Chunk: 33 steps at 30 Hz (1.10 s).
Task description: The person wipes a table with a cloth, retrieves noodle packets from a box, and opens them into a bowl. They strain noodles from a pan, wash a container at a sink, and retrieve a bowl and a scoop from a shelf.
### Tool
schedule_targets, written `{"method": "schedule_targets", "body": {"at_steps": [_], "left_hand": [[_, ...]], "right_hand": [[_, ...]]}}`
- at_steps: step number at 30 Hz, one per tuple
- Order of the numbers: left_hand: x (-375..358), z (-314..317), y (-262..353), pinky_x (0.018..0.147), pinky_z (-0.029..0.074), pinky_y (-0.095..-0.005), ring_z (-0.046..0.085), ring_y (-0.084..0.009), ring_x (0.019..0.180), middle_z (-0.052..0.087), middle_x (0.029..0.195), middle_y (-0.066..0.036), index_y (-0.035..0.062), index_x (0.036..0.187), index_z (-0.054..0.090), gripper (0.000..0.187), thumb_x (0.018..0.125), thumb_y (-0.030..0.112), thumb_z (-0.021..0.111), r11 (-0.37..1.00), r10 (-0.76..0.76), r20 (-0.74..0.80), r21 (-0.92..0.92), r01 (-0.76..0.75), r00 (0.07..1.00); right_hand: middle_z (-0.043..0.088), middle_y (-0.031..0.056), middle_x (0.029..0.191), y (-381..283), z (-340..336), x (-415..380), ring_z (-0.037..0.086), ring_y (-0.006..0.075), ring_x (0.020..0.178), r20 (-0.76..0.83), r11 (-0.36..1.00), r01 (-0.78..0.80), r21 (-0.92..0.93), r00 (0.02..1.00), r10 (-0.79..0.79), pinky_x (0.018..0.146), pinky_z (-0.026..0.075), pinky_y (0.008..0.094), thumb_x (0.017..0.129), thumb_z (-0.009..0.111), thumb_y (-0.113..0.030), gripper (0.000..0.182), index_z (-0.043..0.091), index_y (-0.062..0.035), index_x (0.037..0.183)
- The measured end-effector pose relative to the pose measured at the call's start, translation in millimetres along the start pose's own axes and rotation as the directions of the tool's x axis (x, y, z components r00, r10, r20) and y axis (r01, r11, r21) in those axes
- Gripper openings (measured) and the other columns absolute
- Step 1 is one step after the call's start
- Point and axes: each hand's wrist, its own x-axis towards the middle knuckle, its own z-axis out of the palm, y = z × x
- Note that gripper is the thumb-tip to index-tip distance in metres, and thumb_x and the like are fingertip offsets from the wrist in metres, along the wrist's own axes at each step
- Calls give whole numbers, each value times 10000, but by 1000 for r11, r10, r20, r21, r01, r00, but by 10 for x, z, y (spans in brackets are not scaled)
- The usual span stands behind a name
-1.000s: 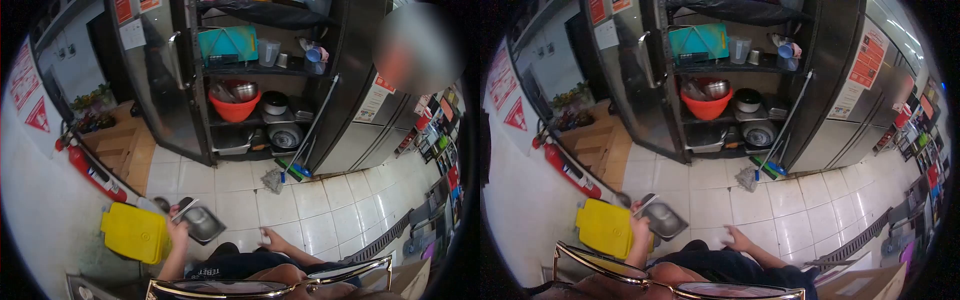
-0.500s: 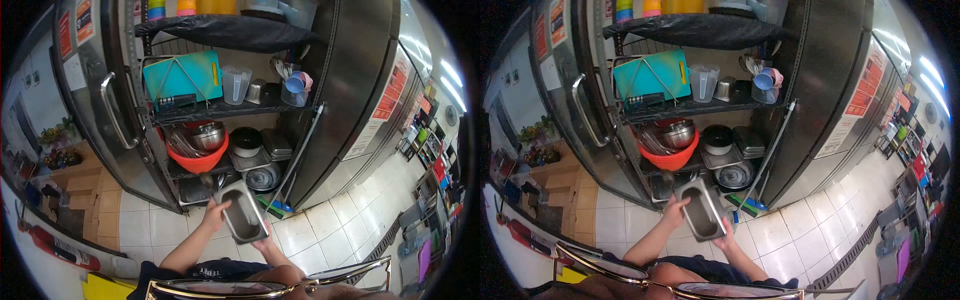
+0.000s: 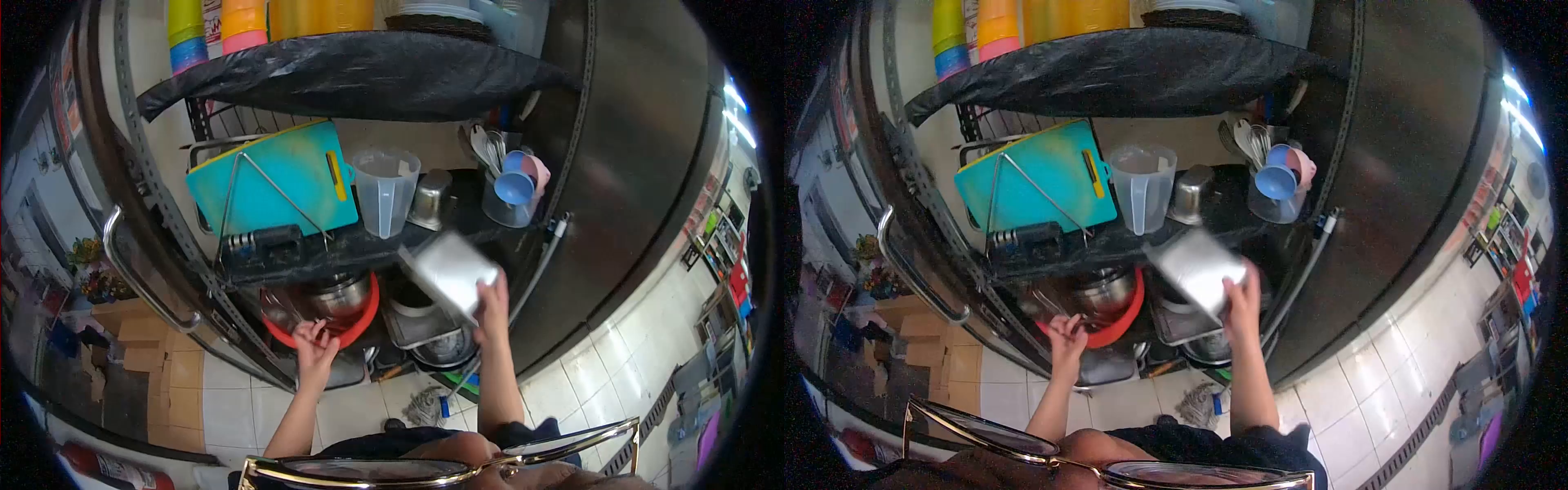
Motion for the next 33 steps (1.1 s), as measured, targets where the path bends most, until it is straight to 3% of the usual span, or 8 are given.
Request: {"method": "schedule_targets", "body": {"at_steps": [3,5,13,22,27,29,31,33], "left_hand": [[41,-198,-97,961,295,-381,351,-185,1163,276,1142,-16,149,1048,279,507,734,-48,624,984,51,-95,173,-34,994],[34,-185,-137,951,308,-376,365,-184,1147,280,1140,-16,143,1050,278,505,733,-50,620,978,43,-121,206,-17,992],[239,-177,-261,905,367,-343,429,-183,1070,310,1120,-35,112,1078,273,499,740,-60,597,956,14,-98,293,15,995],[744,242,-334,785,423,-304,513,-171,926,337,1055,-87,96,955,246,406,757,-71,560,961,-24,200,275,-32,979],[943,584,-280,721,439,-288,534,-209,881,402,1002,-117,28,1030,300,404,764,10,603,917,-221,376,395,60,900],[1070,915,-181,756,448,-359,516,-331,922,420,1049,-178,-18,1118,347,470,751,81,622,539,-171,596,723,-432,785],[1147,1188,-269,794,432,-428,466,-415,971,408,1098,-219,-39,1160,373,543,728,146,644,488,-66,730,619,-615,681],[1203,1511,-180,831,424,-409,449,-396,1041,392,1147,-224,-30,1130,382,560,705,172,685,636,-197,713,615,-466,673]], "right_hand": [[482,127,1106,125,129,1036,515,255,976,-30,716,427,-552,849,-528,817,425,382,709,692,-280,607,410,-68,1202],[466,145,1090,4,522,1386,507,310,974,-32,405,352,-844,721,-692,807,431,402,685,706,-331,632,417,-116,1204],[403,205,1165,501,1057,2435,476,374,986,-14,174,120,-977,786,-618,698,459,458,730,624,-461,589,424,-205,1221],[371,202,1206,773,733,2459,434,379,1010,232,7,276,-961,820,-523,756,431,470,691,689,-318,564,466,-173,1188],[389,179,1217,538,515,1656,413,357,1118,432,187,628,-755,692,-578,912,372,416,667,723,-234,671,418,-88,1247],[403,171,1226,290,555,1005,422,306,1129,638,872,356,-335,767,-68,931,356,386,649,747,-182,705,407,-95,1260],[473,148,1154,342,492,771,478,249,1064,699,794,499,-347,702,-136,896,392,354,629,763,-136,693,428,-76,1232],[572,86,955,196,276,797,544,225,912,589,692,517,-504,792,-162,822,421,336,637,753,-131,514,525,-46,1090]]}}
